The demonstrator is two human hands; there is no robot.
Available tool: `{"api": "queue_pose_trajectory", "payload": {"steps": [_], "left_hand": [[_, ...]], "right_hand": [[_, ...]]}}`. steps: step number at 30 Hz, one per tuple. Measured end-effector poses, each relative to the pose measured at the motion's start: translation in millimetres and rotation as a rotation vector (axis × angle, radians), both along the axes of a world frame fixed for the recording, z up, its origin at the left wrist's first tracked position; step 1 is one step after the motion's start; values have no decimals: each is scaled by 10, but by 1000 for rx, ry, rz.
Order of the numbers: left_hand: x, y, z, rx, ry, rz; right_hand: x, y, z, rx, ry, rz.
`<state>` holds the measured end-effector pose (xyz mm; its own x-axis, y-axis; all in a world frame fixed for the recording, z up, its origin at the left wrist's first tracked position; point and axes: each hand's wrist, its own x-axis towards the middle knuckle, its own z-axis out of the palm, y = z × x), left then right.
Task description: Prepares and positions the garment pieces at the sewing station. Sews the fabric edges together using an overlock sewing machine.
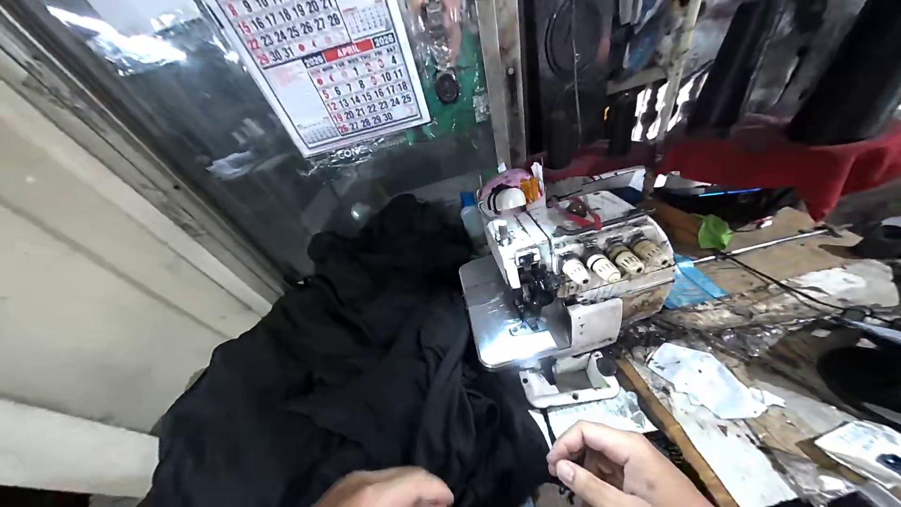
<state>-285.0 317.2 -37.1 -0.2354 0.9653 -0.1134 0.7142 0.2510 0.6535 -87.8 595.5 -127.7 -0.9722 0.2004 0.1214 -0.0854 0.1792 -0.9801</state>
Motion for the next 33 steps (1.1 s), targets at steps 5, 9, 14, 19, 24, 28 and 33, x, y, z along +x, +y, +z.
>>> {"api": "queue_pose_trajectory", "payload": {"steps": [5,9,14,19,24,28,33], "left_hand": [[106,513,-156,431,121,290],[109,1029,-622,143,672,380],[106,811,-265,309,657,414],[639,985,-38,596,533,273],[949,1063,-369,468,438,59],[849,1014,-384,355,291,-87],[584,1184,-102,456,440,68]], "right_hand": [[89,-22,45,25,-31,-7],[197,-102,102,46,-33,-15],[319,-91,98,-1,-11,-86],[30,-315,259,-451,129,-70],[158,-364,86,-611,90,-202],[149,-249,-56,-393,87,-342],[180,-183,128,-276,97,-267]]}}
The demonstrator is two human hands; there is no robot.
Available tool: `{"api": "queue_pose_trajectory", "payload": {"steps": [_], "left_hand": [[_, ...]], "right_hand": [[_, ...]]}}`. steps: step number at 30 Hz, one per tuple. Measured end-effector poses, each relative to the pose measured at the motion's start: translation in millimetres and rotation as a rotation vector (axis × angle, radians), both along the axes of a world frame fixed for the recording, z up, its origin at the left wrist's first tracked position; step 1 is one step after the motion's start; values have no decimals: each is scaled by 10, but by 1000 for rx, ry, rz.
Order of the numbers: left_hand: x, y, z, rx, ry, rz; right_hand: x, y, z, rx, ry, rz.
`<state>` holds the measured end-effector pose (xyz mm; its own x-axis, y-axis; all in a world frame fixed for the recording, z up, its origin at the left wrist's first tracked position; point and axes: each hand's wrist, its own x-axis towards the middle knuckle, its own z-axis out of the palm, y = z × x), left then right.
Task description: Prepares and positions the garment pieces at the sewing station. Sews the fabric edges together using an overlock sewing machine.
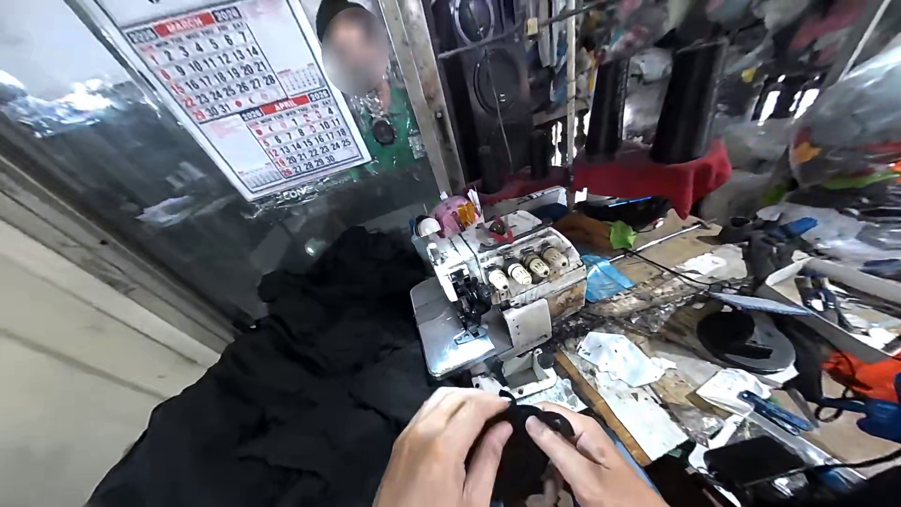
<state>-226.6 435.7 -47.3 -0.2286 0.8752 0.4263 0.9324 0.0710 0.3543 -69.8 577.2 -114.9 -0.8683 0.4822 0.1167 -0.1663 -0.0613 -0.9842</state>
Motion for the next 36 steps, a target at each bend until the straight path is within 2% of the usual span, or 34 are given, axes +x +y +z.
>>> {"api": "queue_pose_trajectory", "payload": {"steps": [2,4,6,10,13,18,28,32,36], "left_hand": [[-97,119,-87,14,27,62],[-125,201,-148,51,-34,60],[-98,246,-106,68,-95,50],[-145,276,-14,-23,-50,102],[-214,277,-17,32,-93,52],[-134,315,77,51,-308,-48],[-257,382,-75,49,-577,-213],[-279,390,-137,97,-646,-259],[-290,382,-170,139,-681,-278]], "right_hand": [[-20,9,83,13,9,-46],[-46,47,125,19,-8,-103],[-57,98,165,34,-14,-122],[-94,146,296,38,2,-119],[-127,179,340,-29,16,-79],[-184,177,353,4,57,-85],[-89,254,283,246,-37,-44],[-147,278,211,199,22,-57],[-156,265,249,167,-23,-88]]}}
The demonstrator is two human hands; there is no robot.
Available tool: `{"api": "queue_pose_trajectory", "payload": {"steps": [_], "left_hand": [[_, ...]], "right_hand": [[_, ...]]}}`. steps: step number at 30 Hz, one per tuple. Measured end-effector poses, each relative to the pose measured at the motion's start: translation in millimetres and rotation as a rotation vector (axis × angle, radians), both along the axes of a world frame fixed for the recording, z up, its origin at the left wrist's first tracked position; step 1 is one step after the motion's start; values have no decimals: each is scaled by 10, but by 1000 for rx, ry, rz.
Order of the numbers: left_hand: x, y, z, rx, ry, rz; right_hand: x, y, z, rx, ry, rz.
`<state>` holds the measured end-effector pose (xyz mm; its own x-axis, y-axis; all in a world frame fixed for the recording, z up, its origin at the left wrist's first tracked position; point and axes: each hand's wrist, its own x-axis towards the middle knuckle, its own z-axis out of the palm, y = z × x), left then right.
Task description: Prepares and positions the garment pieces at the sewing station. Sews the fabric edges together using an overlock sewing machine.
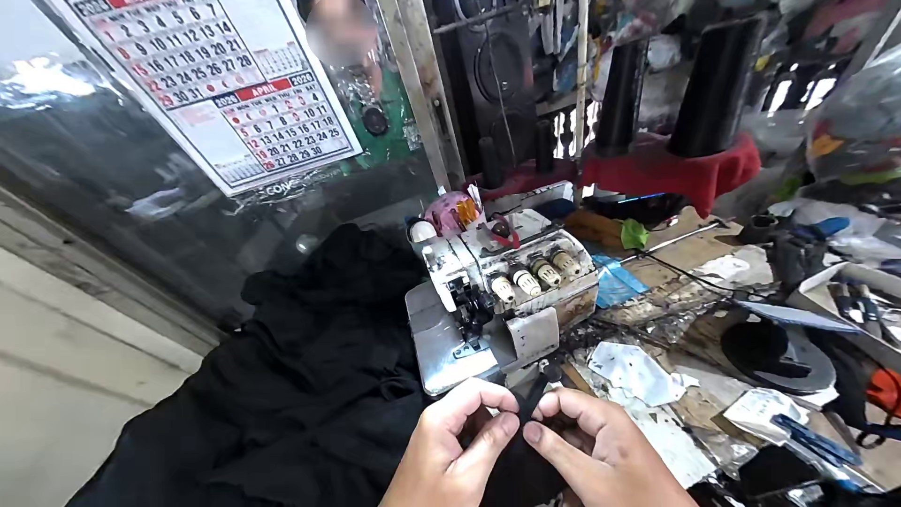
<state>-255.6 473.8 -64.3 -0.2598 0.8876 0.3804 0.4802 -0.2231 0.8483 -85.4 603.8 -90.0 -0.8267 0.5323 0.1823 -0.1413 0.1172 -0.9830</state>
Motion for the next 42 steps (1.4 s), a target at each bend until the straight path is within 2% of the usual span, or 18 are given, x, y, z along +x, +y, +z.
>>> {"api": "queue_pose_trajectory", "payload": {"steps": [9,15,20,23,27,30,36,42], "left_hand": [[12,-26,65,12,76,20],[105,-45,136,-81,2,47],[41,-34,43,-92,17,28],[323,0,311,-153,40,163],[149,-16,42,-22,122,103],[119,17,14,-63,134,107],[95,6,-91,-120,131,80],[125,-30,-86,-118,273,93]], "right_hand": [[1,-13,54,-7,-14,-24],[19,-31,86,34,-25,-46],[30,-12,11,93,-2,-57],[22,22,-72,219,63,-75],[33,38,-129,256,109,-109],[36,54,-137,274,137,-98],[88,25,-111,146,219,-74],[89,-21,-174,94,286,-112]]}}
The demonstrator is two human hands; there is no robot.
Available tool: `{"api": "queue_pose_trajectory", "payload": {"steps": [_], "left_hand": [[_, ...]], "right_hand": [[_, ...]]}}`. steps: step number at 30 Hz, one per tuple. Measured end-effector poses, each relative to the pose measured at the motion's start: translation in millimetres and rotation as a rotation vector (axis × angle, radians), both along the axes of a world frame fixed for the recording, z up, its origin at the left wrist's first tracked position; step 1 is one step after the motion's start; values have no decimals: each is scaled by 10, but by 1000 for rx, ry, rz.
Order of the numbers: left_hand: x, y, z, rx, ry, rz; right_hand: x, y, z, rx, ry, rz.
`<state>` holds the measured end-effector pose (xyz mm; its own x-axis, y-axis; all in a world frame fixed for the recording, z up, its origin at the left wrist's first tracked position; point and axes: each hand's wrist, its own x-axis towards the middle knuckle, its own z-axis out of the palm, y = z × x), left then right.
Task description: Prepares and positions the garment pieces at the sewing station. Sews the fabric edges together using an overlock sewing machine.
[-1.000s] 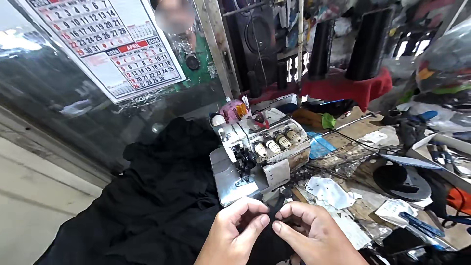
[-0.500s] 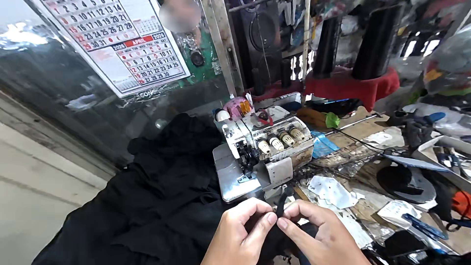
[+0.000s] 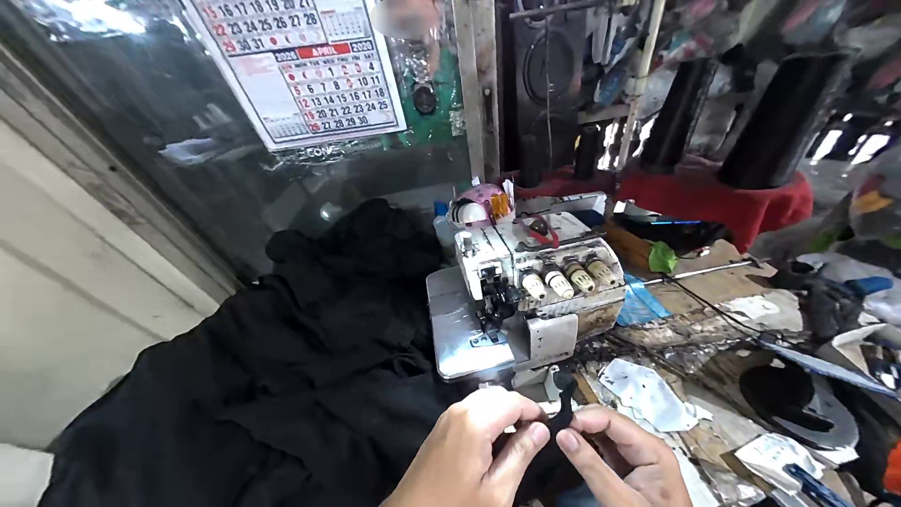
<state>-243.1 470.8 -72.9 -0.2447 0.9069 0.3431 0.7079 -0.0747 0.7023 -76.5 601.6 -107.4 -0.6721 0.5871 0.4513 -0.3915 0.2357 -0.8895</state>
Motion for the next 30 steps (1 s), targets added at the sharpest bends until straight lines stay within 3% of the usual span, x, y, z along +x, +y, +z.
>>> {"api": "queue_pose_trajectory", "payload": {"steps": [9,20,30], "left_hand": [[124,-75,-32,36,130,140],[55,-166,-90,147,-76,112],[18,-185,-145,67,-60,146]], "right_hand": [[-47,-63,-8,14,18,-49],[-99,-179,37,53,15,-81],[-115,-198,23,20,-60,-112]]}}
